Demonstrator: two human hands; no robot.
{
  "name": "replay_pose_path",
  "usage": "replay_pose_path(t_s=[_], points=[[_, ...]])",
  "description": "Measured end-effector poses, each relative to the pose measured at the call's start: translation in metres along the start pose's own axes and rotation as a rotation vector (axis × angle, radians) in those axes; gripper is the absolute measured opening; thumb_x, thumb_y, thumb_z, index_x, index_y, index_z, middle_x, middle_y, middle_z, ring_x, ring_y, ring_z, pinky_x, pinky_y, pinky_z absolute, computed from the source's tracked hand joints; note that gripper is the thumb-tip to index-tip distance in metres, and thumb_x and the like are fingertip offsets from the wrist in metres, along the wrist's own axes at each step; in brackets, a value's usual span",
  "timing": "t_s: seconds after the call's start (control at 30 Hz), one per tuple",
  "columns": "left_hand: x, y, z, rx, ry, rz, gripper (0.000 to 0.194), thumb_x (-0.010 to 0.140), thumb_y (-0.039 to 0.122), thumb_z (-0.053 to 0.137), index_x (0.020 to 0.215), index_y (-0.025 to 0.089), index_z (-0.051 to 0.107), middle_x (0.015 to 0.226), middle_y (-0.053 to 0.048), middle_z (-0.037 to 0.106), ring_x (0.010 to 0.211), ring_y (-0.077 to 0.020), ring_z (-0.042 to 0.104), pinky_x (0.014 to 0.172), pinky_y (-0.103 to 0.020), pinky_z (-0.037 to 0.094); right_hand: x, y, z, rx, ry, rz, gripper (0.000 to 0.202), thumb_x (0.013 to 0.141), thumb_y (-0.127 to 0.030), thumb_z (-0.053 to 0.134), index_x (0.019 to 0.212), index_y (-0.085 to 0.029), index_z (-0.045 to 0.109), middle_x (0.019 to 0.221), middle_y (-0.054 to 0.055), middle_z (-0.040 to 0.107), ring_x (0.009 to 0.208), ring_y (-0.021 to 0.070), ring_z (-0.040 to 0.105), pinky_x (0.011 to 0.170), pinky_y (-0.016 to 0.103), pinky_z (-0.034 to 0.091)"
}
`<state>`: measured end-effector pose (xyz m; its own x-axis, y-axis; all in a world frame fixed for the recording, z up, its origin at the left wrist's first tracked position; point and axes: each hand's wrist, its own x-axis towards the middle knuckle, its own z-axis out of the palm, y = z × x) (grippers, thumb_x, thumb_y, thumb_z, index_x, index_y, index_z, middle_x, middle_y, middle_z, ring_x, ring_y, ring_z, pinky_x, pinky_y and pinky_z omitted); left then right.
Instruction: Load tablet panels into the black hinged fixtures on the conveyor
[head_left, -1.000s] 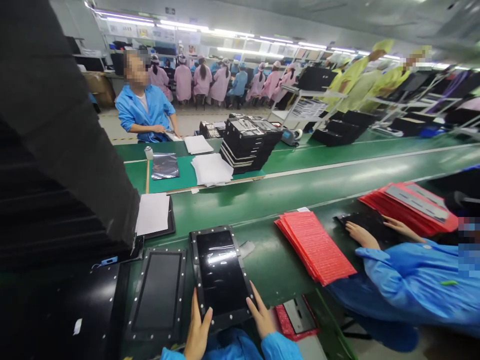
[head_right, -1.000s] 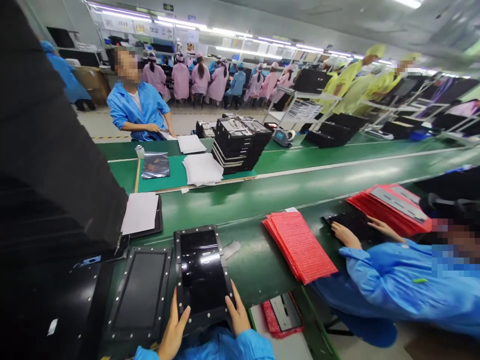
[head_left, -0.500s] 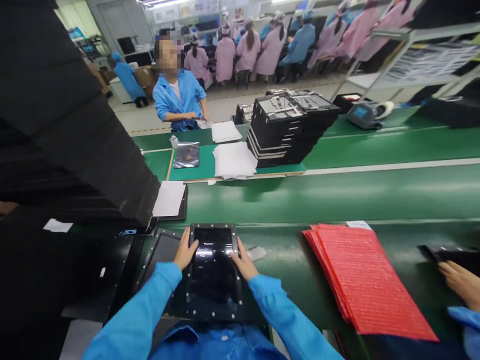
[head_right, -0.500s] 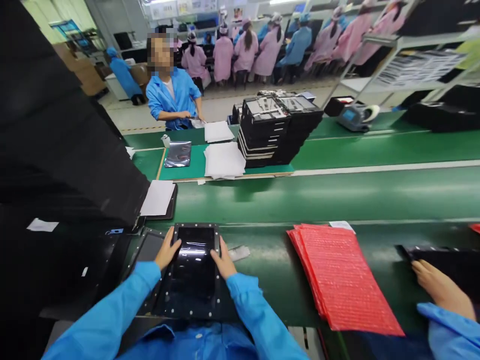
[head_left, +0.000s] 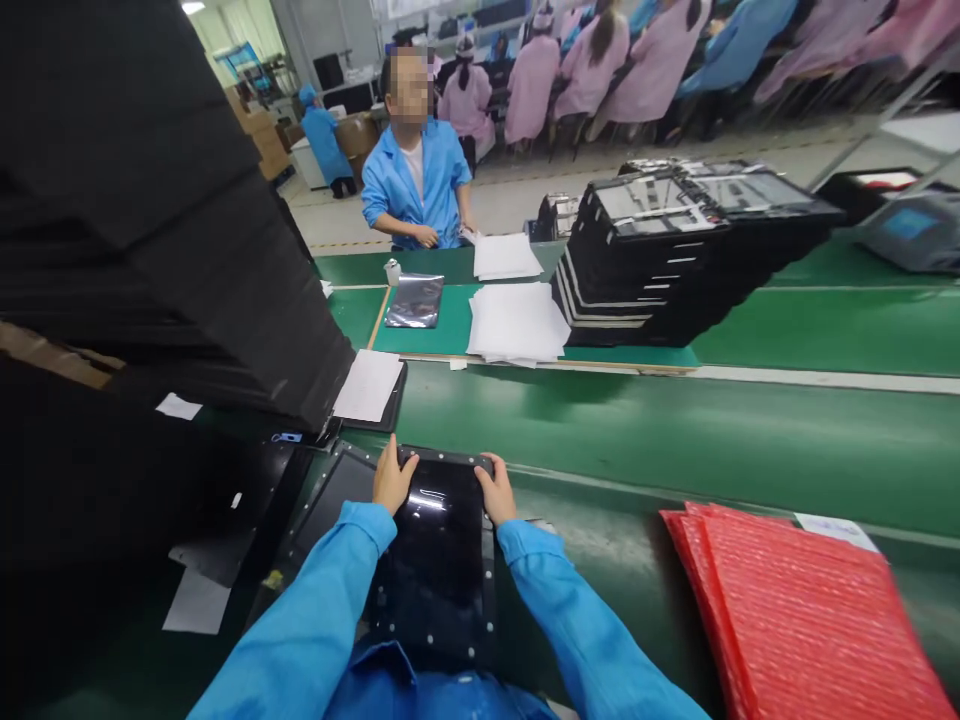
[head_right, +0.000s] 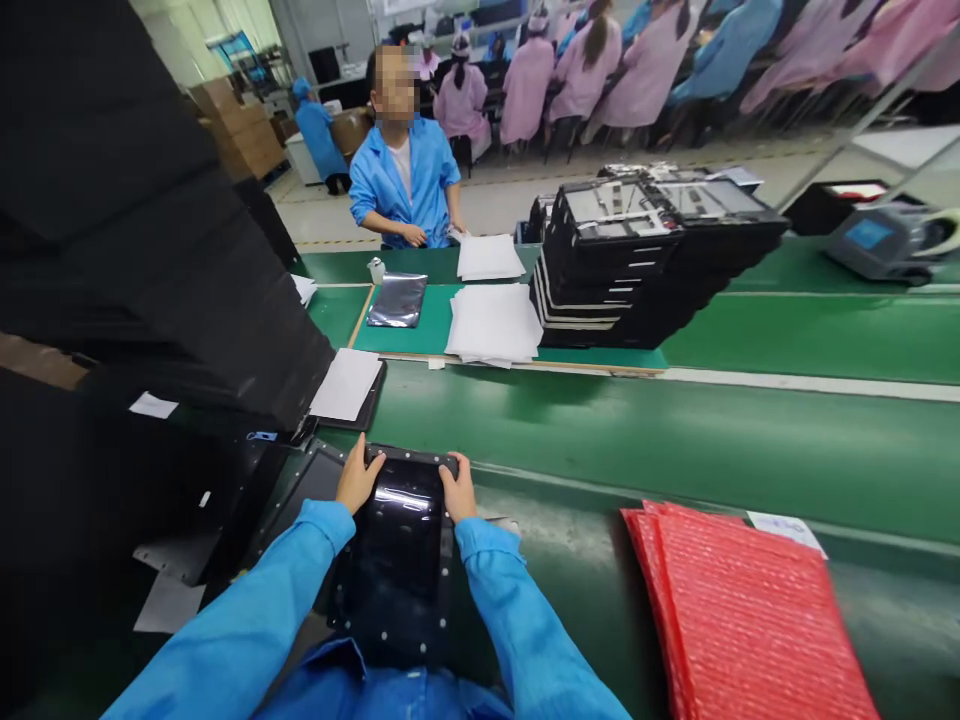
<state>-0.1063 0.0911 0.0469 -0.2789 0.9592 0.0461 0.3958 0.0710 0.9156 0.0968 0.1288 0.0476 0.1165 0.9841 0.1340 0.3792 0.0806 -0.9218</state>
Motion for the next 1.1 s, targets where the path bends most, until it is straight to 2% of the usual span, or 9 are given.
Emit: replay_pose_path(t_s=[0.07, 0.17, 0.3, 0.4, 0.5, 0.6, 0.8, 0.93, 1.1], points=[[-0.036, -0.003, -0.007, 0.167, -0.092, 0.143, 0.063, 0.08, 0.034, 0.06, 0.136, 0.012, 0.042, 0.146, -0.018, 0.035, 0.138, -0.0318, 0.026, 0.113, -0.049, 0.02, 0.002, -0.001, 0.001, 0.008, -0.014, 0.001, 0.048, 0.066, -0.05, 0.055, 0.105, -0.02, 0.056, 0.106, 0.007, 0.062, 0.1, 0.0249, 0.056, 0.093, 0.041, 0.043], [-0.112, -0.031, -0.015, 0.257, -0.456, 0.46, 0.062, 0.077, 0.037, 0.063, 0.135, 0.021, 0.046, 0.144, -0.01, 0.04, 0.137, -0.0295, 0.029, 0.114, -0.05, 0.017, 0.0, 0.0, -0.002, -0.053, -0.007, -0.068, 0.053, 0.07, -0.052, 0.054, 0.111, -0.018, 0.055, 0.115, 0.011, 0.06, 0.107, 0.0265, 0.054, 0.096, 0.043, 0.041], [-0.173, -0.078, -0.016, 0.205, -0.688, 0.605, 0.042, 0.088, 0.035, 0.05, 0.129, 0.029, 0.053, 0.13, -0.005, 0.057, 0.128, -0.0248, 0.045, 0.111, -0.044, 0.027, -0.007, -0.007, -0.006, -0.347, 0.062, -0.344, 0.048, 0.08, -0.045, 0.05, 0.115, -0.014, 0.056, 0.117, 0.016, 0.059, 0.112, 0.029, 0.052, 0.099, 0.048, 0.039], [-0.167, -0.094, -0.008, 0.132, -0.653, 0.713, 0.033, 0.09, 0.035, 0.044, 0.119, 0.032, 0.06, 0.115, -0.004, 0.067, 0.113, -0.0226, 0.057, 0.1, -0.037, 0.04, -0.013, -0.02, 0.001, -0.586, 0.003, -0.611, 0.035, 0.085, -0.032, 0.045, 0.112, -0.017, 0.061, 0.116, 0.013, 0.061, 0.115, 0.0281, 0.051, 0.102, 0.05, 0.038], [-0.151, -0.099, 0.002, 0.094, -0.574, 0.888, 0.03, 0.09, 0.036, 0.045, 0.113, 0.03, 0.063, 0.106, -0.005, 0.07, 0.103, -0.0209, 0.062, 0.089, -0.032, 0.044, -0.018, -0.028, 0.014, -0.728, -0.258, -0.784, 0.036, 0.086, -0.018, 0.037, 0.106, -0.021, 0.067, 0.106, 0.009, 0.066, 0.105, 0.0234, 0.058, 0.098, 0.043, 0.044], [-0.145, -0.099, 0.008, 0.149, -0.54, 1.009, 0.026, 0.092, 0.032, 0.044, 0.11, 0.029, 0.062, 0.106, -0.002, 0.07, 0.1, -0.0172, 0.061, 0.086, -0.029, 0.044, -0.017, -0.027, 0.021, -0.819, -0.38, -0.822, 0.04, 0.085, -0.015, 0.036, 0.106, -0.022, 0.069, 0.103, 0.007, 0.069, 0.1, 0.0218, 0.06, 0.09, 0.039, 0.05], [-0.138, -0.085, 0.0, 0.176, -0.544, 1.154, 0.022, 0.091, 0.025, 0.046, 0.105, 0.018, 0.061, 0.109, -0.005, 0.068, 0.1, -0.0174, 0.058, 0.085, -0.03, 0.044, -0.024, -0.038, 0.03, -1.003, -0.304, -0.733, 0.04, 0.08, -0.017, 0.04, 0.108, -0.022, 0.069, 0.109, 0.006, 0.068, 0.104, 0.0237, 0.06, 0.091, 0.041, 0.051], [-0.108, -0.103, -0.037, 0.037, -0.495, 1.013, 0.031, 0.08, 0.034, 0.059, 0.107, 0.018, 0.061, 0.119, -0.011, 0.061, 0.113, -0.0246, 0.052, 0.099, -0.04, 0.04, -0.064, -0.048, 0.041, -1.13, -0.2, -0.63, 0.048, 0.075, -0.014, 0.043, 0.12, -0.016, 0.062, 0.128, 0.008, 0.058, 0.118, 0.0269, 0.052, 0.098, 0.044, 0.047], [-0.042, -0.189, -0.086, 0.211, -0.17, 0.219, 0.041, 0.081, 0.025, 0.049, 0.119, 0.013, 0.056, 0.134, -0.019, 0.047, 0.126, -0.0317, 0.042, 0.105, -0.05, 0.034, -0.168, -0.017, 0.03, -1.166, -0.193, -0.511, 0.056, 0.075, -0.011, 0.042, 0.129, -0.02, 0.055, 0.137, 0.005, 0.049, 0.122, 0.027, 0.05, 0.094, 0.043, 0.051]])
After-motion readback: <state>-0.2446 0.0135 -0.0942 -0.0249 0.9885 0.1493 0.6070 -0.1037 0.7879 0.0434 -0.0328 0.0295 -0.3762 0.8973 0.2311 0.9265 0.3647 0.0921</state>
